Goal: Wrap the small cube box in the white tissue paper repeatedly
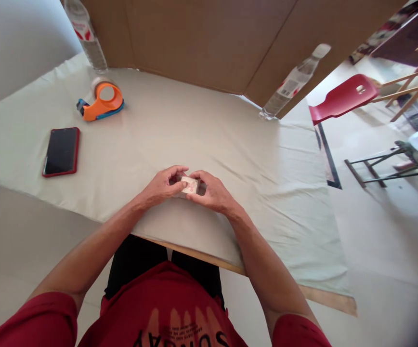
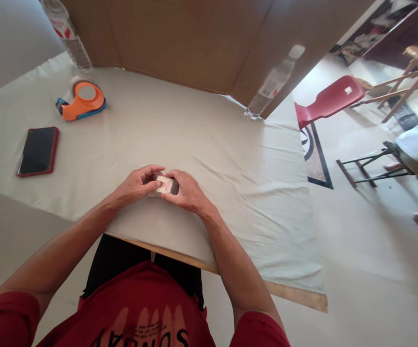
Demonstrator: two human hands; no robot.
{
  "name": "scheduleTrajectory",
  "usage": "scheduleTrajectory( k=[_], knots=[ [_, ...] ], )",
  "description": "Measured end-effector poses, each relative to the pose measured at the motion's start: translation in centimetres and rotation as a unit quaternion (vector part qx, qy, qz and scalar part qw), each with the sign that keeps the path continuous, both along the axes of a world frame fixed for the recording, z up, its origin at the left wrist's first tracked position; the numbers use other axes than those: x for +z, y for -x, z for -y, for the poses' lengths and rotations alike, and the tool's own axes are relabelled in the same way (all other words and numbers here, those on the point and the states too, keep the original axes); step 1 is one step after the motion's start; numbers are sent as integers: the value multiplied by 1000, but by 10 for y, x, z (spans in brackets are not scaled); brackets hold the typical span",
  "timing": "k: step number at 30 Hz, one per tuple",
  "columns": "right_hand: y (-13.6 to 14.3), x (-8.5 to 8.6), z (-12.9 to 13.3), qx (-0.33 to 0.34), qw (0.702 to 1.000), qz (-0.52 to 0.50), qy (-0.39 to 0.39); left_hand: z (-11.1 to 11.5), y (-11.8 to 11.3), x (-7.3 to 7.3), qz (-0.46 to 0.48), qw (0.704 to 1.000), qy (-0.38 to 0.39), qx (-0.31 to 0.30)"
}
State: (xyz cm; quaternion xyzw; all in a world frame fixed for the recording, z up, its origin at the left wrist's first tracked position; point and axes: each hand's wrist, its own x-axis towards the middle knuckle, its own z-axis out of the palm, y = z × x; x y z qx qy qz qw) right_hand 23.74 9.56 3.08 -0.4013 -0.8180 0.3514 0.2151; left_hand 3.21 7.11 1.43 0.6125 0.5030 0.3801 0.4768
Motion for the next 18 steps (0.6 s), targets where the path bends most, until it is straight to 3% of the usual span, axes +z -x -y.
scheduleTrajectory(
  k=[10,18],
  knots=[
    [-1,-2,-2,-4,1000,18,3,-1,1,3,-10,1000,2,-11],
    [-14,-6,-9,28,997,-65,13,-2,4,0,31,999,6,-2]
  ],
)
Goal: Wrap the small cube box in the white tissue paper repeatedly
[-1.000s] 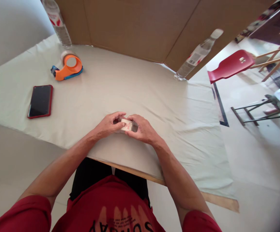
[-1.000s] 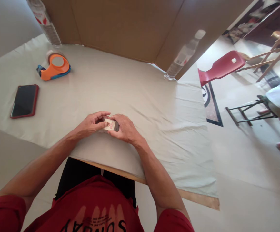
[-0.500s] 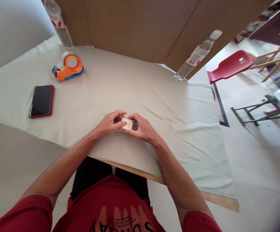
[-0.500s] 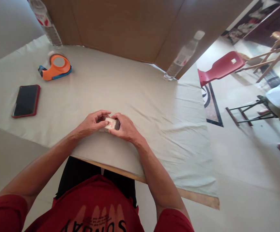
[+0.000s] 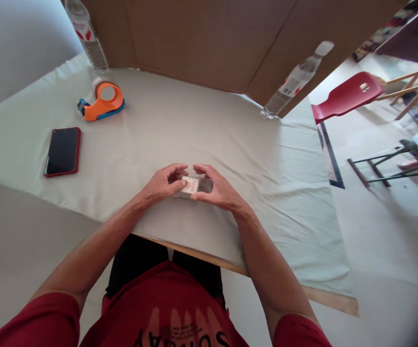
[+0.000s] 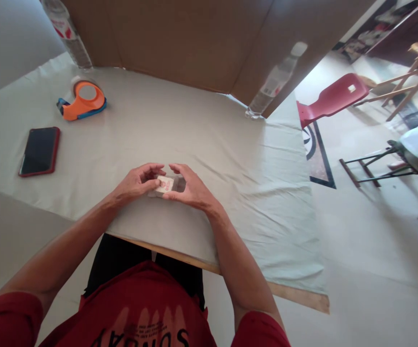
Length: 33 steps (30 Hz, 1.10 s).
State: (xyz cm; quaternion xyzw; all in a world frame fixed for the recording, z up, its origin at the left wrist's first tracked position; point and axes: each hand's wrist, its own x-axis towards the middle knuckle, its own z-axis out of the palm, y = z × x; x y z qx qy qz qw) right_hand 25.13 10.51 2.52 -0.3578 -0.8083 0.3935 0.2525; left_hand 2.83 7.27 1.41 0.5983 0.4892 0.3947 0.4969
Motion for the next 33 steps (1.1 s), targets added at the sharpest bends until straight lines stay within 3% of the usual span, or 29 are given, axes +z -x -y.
scheduleTrajectory(
  k=[6,10,15,19,25,33],
  knots=[
    [-2,-1,0,22,999,33,-12,-2,6,-2,25,999,-19,39],
    [3,-5,2,23,997,57,-50,-1,6,-1,-30,999,-28,27],
    [12,-9,7,-5,994,57,-90,1,2,0,-70,996,-50,13],
    [15,-14,8,-38,991,32,-121,-2,2,-1,-54,994,-89,44],
    [12,-21,1,-14,997,29,-77,-9,3,-2,-99,990,-50,90],
    [6,-10,2,-32,999,-21,-10,-4,10,5,-104,986,-58,120]
  ],
)
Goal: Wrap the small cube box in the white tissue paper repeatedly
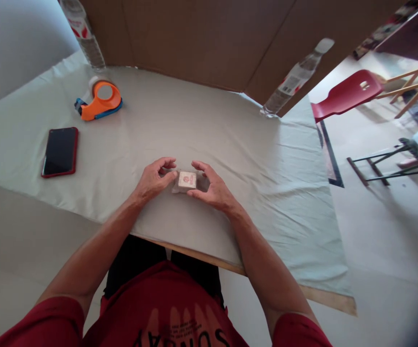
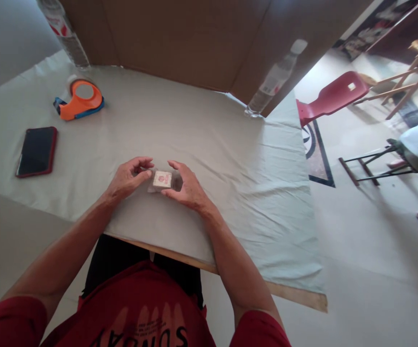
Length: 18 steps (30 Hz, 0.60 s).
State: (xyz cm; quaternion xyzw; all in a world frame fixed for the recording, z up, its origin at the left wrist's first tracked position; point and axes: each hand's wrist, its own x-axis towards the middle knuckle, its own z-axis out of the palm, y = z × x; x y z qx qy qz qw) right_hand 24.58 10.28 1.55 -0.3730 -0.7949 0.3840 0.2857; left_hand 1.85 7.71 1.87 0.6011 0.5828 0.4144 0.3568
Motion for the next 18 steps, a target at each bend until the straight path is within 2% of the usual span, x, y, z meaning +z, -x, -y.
scheduleTrajectory(
  k=[10,18],
  knots=[
    [7,-9,2,2,999,6,-44,2,-5,-5,-35,999,-2,-23],
    [12,-5,3,-16,996,55,-73,2,-4,-8,-61,998,-7,-30]
  ],
)
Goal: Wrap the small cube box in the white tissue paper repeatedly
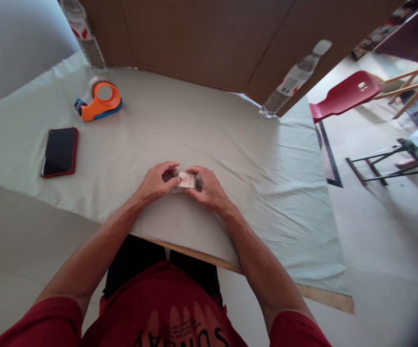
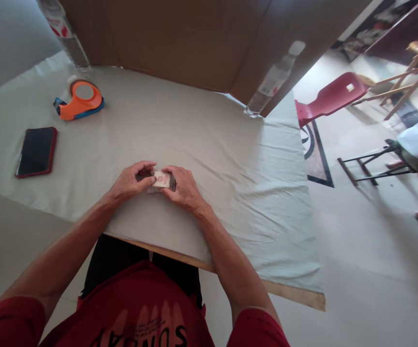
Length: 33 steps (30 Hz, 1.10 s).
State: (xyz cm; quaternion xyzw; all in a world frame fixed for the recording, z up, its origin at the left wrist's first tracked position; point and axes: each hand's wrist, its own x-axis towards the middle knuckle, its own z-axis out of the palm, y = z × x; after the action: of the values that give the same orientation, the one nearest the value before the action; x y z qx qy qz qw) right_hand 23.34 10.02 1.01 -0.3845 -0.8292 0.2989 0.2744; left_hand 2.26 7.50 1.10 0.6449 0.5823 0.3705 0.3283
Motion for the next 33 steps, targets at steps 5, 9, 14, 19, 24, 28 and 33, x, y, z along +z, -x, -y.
scheduleTrajectory(
  k=[5,9,14,19,24,28,33],
  knots=[
    [-9,4,-2,19,999,-30,21,3,-2,-1,-55,997,-48,-6],
    [-17,11,-6,18,998,-45,49,4,-2,0,-89,994,-64,-29],
    [-22,20,-7,41,995,-36,80,7,-3,2,-77,995,-54,-46],
    [-28,24,-9,44,993,-62,90,10,-5,2,-37,992,-79,-96],
    [-23,23,-8,36,993,-82,81,10,-6,1,-31,985,-109,-128],
    [-16,21,-4,32,990,-104,88,10,-6,2,-30,979,-132,-154],
    [-9,19,1,3,985,-139,97,12,-8,7,-31,972,-149,-178]
  ],
)
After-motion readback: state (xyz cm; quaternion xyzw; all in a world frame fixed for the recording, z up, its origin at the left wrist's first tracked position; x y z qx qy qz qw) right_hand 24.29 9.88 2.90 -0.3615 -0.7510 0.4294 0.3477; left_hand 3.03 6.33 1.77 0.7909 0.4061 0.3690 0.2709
